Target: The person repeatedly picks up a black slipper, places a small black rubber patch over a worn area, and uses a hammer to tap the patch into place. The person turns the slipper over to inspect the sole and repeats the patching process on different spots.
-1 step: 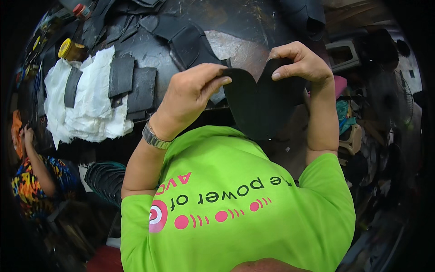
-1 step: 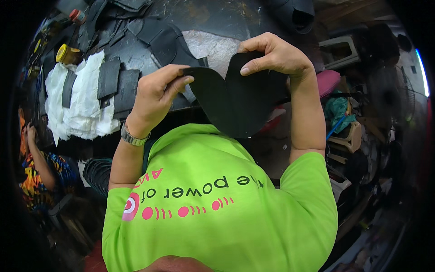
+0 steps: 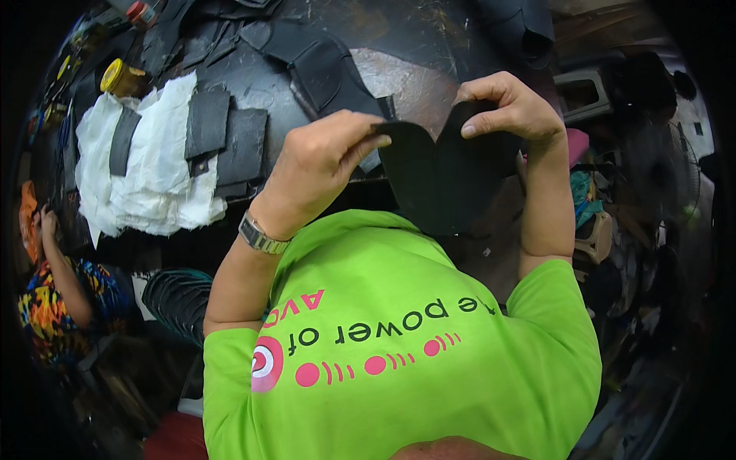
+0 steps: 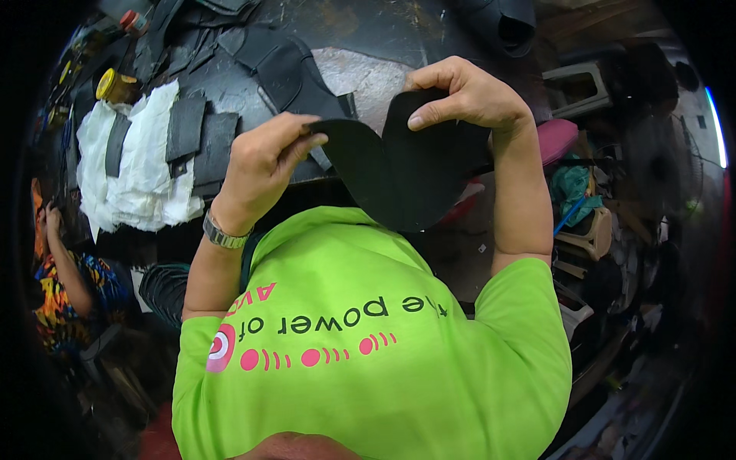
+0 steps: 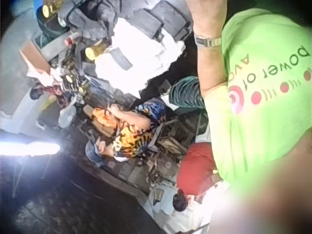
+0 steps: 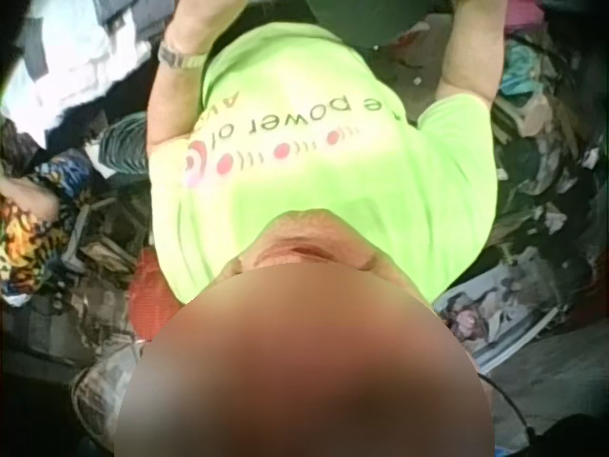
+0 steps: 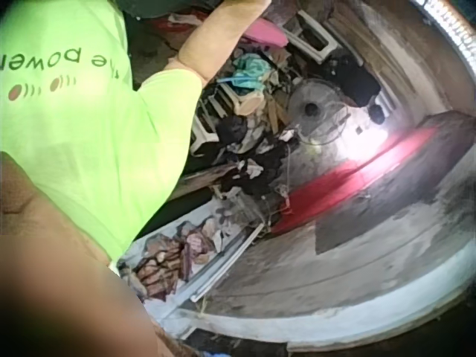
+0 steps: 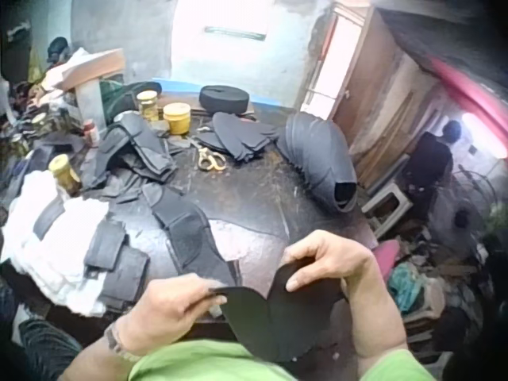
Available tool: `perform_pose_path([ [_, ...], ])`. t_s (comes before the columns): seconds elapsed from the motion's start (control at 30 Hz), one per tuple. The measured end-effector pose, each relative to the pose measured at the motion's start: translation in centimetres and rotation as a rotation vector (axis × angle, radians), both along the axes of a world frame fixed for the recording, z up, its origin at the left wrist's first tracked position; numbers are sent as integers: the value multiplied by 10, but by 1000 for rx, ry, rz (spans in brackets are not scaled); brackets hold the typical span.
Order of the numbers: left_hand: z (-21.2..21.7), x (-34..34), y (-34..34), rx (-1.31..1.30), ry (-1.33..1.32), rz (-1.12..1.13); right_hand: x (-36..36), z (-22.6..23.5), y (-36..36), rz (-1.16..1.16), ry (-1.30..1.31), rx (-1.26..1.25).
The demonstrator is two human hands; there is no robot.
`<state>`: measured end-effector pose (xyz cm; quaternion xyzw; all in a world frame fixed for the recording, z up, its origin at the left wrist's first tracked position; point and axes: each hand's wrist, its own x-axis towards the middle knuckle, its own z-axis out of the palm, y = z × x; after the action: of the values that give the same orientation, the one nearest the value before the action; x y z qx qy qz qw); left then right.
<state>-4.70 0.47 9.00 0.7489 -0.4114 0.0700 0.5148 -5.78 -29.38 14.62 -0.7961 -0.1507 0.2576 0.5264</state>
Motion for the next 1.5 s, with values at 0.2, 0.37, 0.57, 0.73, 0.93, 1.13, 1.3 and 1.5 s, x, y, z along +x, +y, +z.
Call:
perform_pose_path([
  [0.2, -16, -45, 80, 182, 79, 88, -11, -7, 17, 114, -35, -47],
  [0.37, -55, -95, 175, 543, 691, 173, -17, -8, 7, 41, 27, -45],
  [0.57, -142, -136, 216, 742, 392, 690, -18, -26, 17, 14, 163, -14],
  [0.73, -156, -124, 216, 948, 141, 693, -18, -32, 25, 44, -23, -154],
  [0.93, -57, -101, 183, 930, 636, 199, -32, -27, 31, -47, -113, -263],
  [1.13, 0, -26, 79, -177, 483, 211, -12, -23, 33, 17, 59, 38],
  [1.3, -28, 14, 14, -511, 927, -478, 14, -15, 27, 32, 58, 20],
  [1.5, -40, -6, -5, -46, 637, -22, 25, -38, 36, -12, 177, -32],
])
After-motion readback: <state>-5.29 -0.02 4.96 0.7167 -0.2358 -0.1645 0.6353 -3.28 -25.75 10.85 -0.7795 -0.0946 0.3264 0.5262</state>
